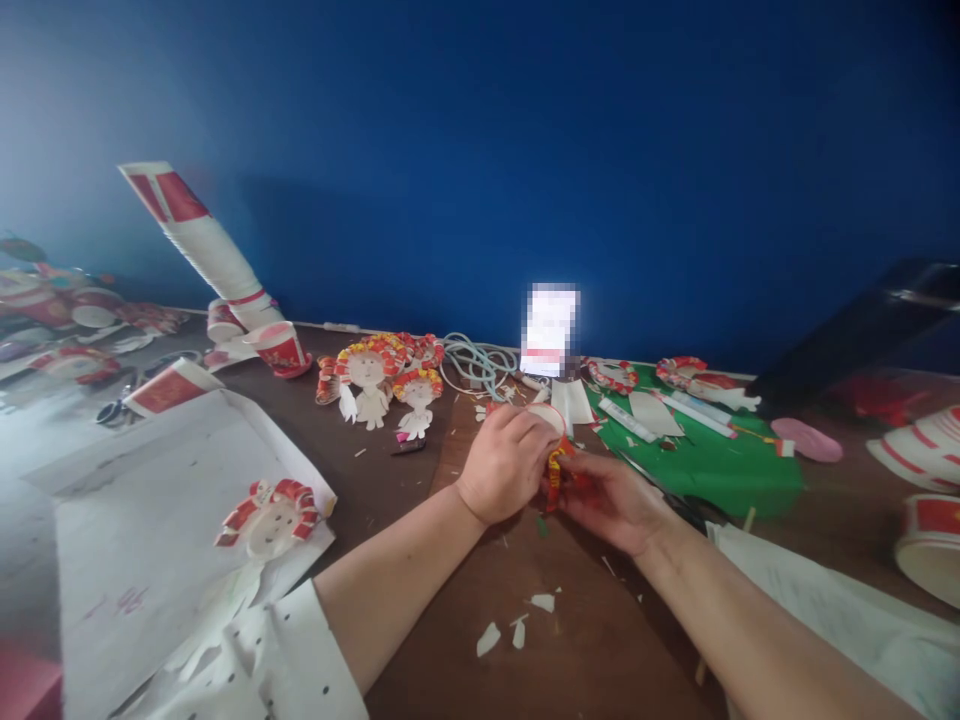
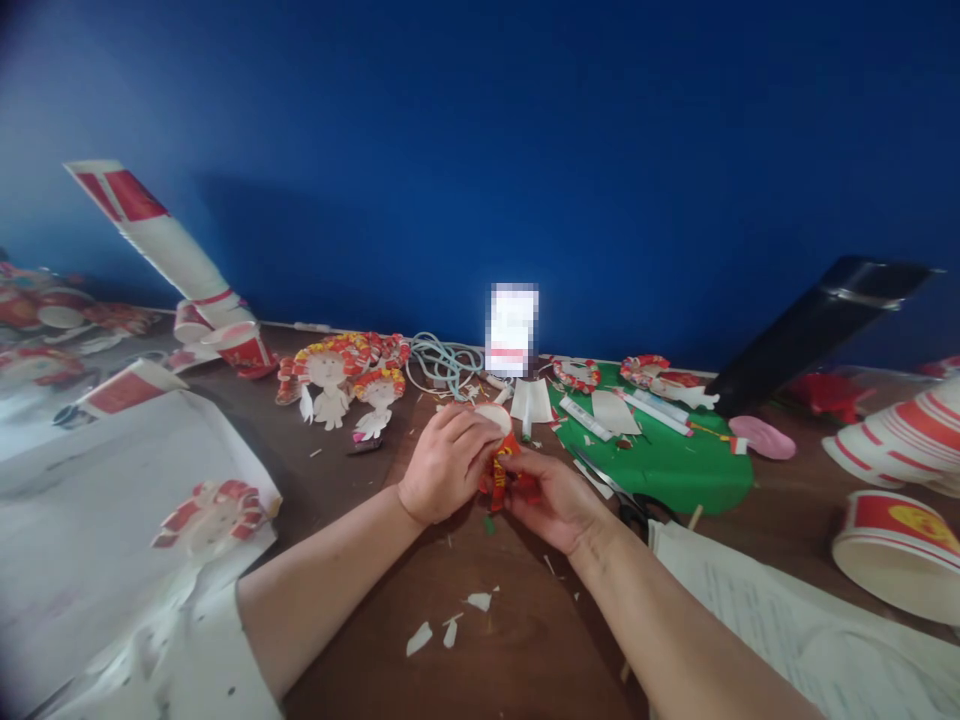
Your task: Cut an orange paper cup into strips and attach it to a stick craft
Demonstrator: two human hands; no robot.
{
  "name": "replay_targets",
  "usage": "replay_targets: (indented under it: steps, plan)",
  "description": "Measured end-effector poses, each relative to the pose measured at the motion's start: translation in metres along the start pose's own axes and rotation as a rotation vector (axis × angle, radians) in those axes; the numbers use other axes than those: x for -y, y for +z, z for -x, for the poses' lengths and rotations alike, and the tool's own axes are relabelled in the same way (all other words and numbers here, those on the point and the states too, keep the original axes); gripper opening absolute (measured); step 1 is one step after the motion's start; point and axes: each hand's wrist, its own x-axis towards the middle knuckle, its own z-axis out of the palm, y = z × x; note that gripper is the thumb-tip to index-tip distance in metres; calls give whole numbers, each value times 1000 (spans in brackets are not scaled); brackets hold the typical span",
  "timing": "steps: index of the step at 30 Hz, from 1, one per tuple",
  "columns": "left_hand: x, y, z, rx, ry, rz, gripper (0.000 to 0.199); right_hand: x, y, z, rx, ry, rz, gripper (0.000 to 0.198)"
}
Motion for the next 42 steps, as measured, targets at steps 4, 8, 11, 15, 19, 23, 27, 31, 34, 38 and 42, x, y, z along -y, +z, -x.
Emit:
replay_targets:
  steps: [4, 8, 11, 15, 19, 23, 27, 31, 34, 38, 42]
  plan:
    - [0, 0, 0, 8, 5, -3, 18, -3, -1, -3, 39, -90, 103, 21]
    - [-1, 0, 2, 10, -11, -23, 19, -4, 0, -4, 39, -224, 228, 17]
    - [-4, 0, 3, 18, -35, -43, 20, -2, 2, -2, 17, -282, 359, 12]
    - [-5, 0, 4, 40, -55, -80, 22, 1, 5, 1, -61, -309, 504, 11]
    - [-3, 0, 4, 54, -59, -98, 23, -3, 6, -1, -20, -377, 376, 11]
    - [-2, 0, 5, 86, -58, -115, 24, -7, 5, -4, 25, -219, 130, 16]
    - [-4, 2, 4, 75, -41, -107, 25, -6, 4, -3, 43, -114, -10, 24]
    - [-5, 3, 3, 49, -17, -78, 24, -5, 4, -1, 87, -90, -41, 33]
    - [-5, 3, 2, 62, -2, -72, 23, -6, 5, -2, 69, -103, -36, 33]
    - [-5, 2, 2, 88, 6, -57, 23, -6, 5, -3, -7, -204, 35, 29]
    - [-6, 1, 2, 78, 17, -38, 24, -6, -1, -4, 1, -270, 175, 27]
